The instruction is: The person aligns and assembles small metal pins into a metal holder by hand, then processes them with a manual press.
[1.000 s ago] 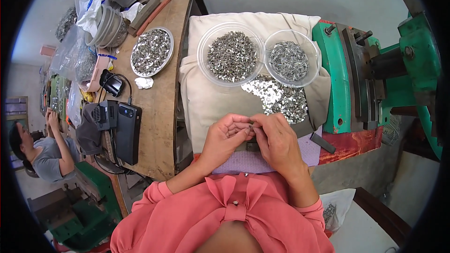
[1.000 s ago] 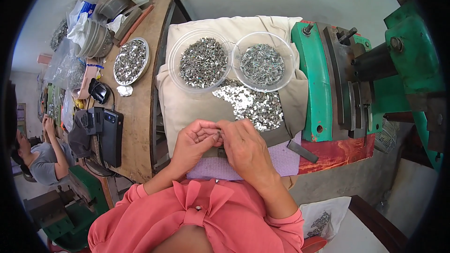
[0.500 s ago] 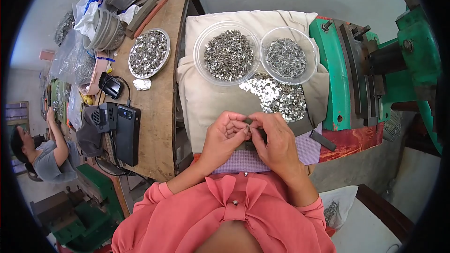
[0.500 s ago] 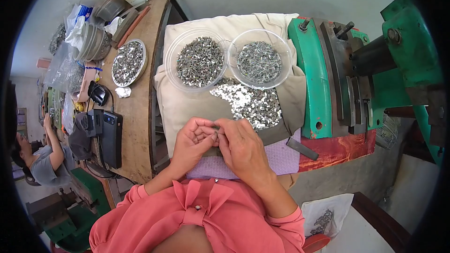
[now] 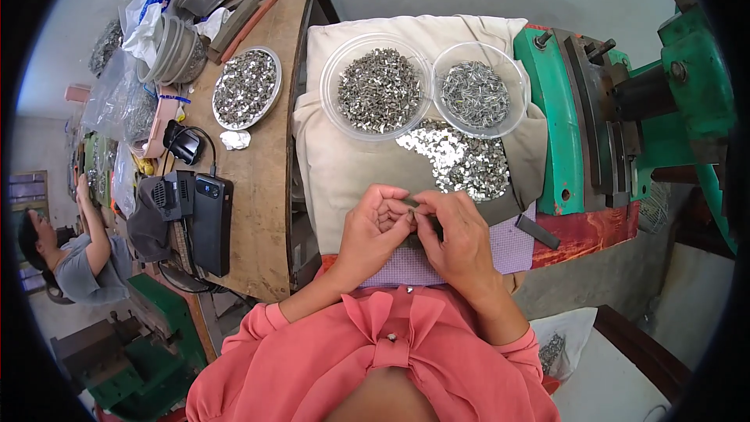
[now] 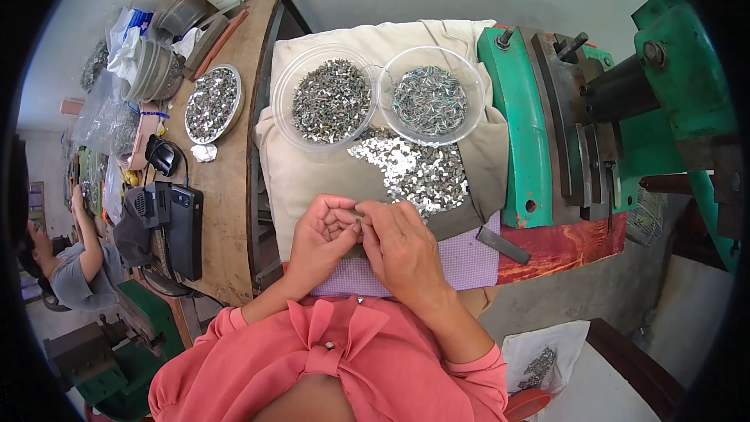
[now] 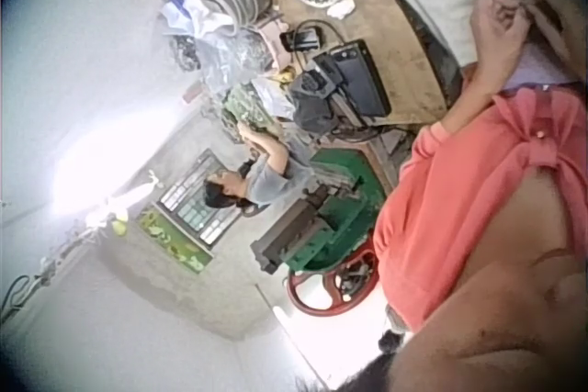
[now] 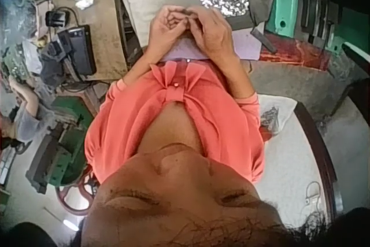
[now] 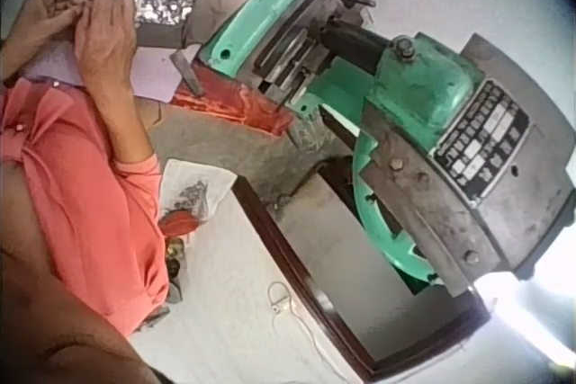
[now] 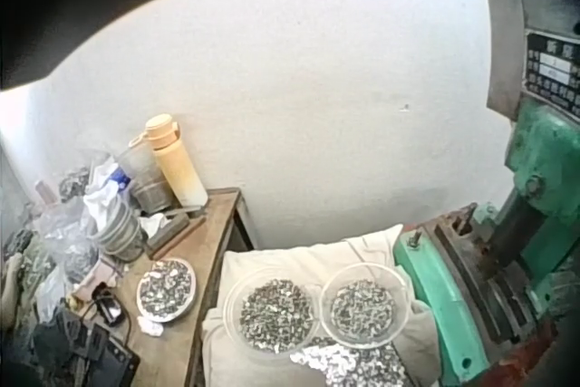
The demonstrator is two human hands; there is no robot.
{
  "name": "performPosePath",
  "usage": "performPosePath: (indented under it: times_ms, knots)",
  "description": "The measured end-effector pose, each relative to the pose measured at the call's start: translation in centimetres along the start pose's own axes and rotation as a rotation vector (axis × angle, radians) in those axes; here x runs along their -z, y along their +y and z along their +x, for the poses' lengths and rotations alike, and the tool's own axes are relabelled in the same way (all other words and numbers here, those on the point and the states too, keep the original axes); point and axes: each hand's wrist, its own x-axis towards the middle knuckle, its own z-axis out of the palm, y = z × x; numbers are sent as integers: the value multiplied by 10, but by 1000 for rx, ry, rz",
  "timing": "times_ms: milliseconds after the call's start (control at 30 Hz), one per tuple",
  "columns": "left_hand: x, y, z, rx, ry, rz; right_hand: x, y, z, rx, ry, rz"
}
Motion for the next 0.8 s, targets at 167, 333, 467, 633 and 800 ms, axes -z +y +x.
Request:
performPosePath:
  times_ms: [167,333,467,633,800]
  knots:
    - [-1,-1,1,-21,18,11,0,-1,0,-1,28,37]
    - [-1,-2,1,-14,24,8,-2,0,0,-2,29,33]
    - [-1,0,1,2,29,-3,-1,0,1,-1,21,21]
    - [-1,0,1,5,24,20,-1,-1,1,9,12,23]
    - [0,-1,1,-2,20,26,-2,-1,1,1,-1,9]
